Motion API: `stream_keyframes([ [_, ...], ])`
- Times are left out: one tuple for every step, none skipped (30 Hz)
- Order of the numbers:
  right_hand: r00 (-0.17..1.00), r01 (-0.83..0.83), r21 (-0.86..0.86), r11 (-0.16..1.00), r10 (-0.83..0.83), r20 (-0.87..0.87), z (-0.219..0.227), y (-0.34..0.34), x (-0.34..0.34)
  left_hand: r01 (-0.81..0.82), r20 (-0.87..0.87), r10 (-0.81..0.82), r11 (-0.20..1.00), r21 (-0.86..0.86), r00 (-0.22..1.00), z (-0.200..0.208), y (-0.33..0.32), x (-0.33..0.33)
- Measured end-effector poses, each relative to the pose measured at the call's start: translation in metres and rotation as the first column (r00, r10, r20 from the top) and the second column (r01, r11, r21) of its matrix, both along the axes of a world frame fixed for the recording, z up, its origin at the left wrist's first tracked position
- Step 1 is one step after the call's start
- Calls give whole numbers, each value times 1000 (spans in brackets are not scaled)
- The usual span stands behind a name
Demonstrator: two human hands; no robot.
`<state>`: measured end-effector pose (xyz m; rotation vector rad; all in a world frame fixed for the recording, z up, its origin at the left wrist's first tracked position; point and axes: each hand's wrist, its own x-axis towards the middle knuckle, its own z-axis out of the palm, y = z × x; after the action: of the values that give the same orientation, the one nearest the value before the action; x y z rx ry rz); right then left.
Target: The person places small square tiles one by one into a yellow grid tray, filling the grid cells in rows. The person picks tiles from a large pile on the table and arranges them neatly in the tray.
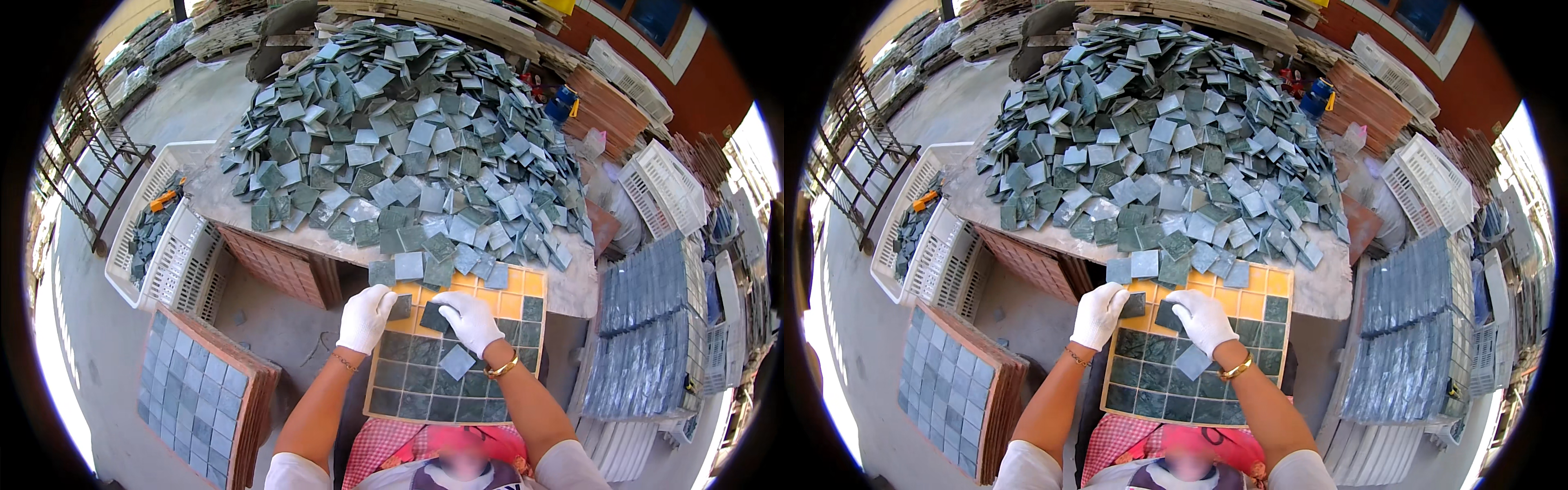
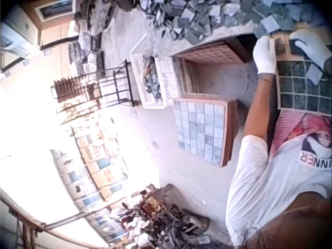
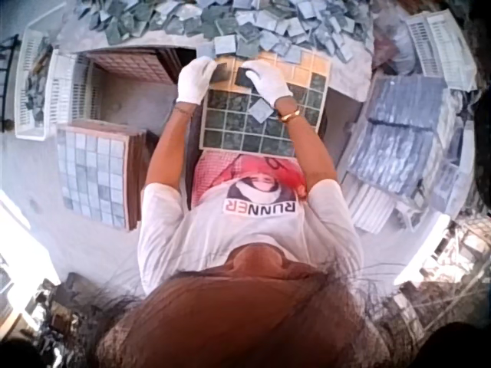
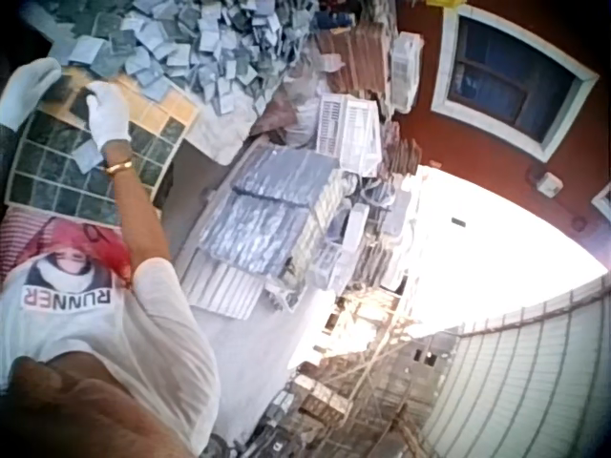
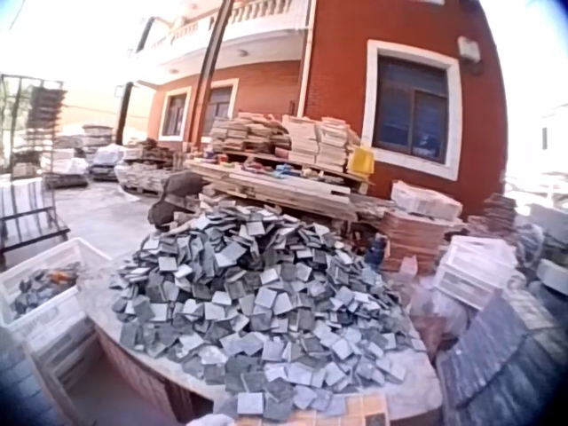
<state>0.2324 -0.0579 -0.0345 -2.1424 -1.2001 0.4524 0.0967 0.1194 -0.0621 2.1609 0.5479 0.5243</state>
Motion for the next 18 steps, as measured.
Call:
stream_keyframes([
  [998,7,-35,999,-5,58,-1,4,-1,-10,31,9,1000,20,999,0,0,3],
  [994,3,-12,1000,-2,112,-4,4,-2,-24,63,21,999,37,998,0,0,5],
  [986,-2,12,1000,0,166,-7,4,-4,1,50,-2,1000,18,999,0,1,5],
  [976,-8,35,999,0,219,-9,3,-7,12,49,-14,998,57,999,-2,1,4],
  [971,-16,30,999,8,238,-12,0,-11,28,48,-33,995,93,998,-4,0,4],
  [966,-22,25,999,15,256,-15,-1,-17,45,47,-52,991,129,998,-6,-1,4],
  [961,-28,20,999,22,275,-17,-1,-21,69,9,-71,988,142,997,-7,-2,1],
  [954,-44,16,999,37,297,-18,-1,-25,84,-4,-85,986,141,996,-4,-4,-1],
  [946,-58,13,998,51,319,-17,-1,-28,101,-17,-99,985,140,995,-2,-7,-3],
  [938,-72,9,997,65,340,-16,-3,-30,117,-31,-114,983,139,993,-1,-9,-4],
  [936,-106,-3,994,101,337,-13,-4,-30,164,-76,-154,973,164,985,0,-10,-7],
  [931,-122,22,992,107,349,-12,-8,-28,173,-81,-158,960,221,984,1,-12,-9],
  [926,-139,46,989,113,361,-11,-12,-26,180,-86,-162,944,277,983,1,-15,-10],
  [920,-158,71,985,121,373,-10,-14,-25,185,-93,-163,925,332,982,2,-18,-11],
  [942,-99,30,995,84,325,-10,-16,-28,191,-131,-155,923,334,979,5,-21,-12],
  [959,-43,-13,999,45,278,-11,-18,-32,174,-130,-135,914,366,982,3,-25,-14],
  [972,14,-62,998,1,237,-10,-20,-33,158,-123,-118,904,397,985,2,-30,-15],
  [971,-59,-64,996,72,226,-13,-19,-31,142,-117,-101,893,427,988,0,-34,-15],
])
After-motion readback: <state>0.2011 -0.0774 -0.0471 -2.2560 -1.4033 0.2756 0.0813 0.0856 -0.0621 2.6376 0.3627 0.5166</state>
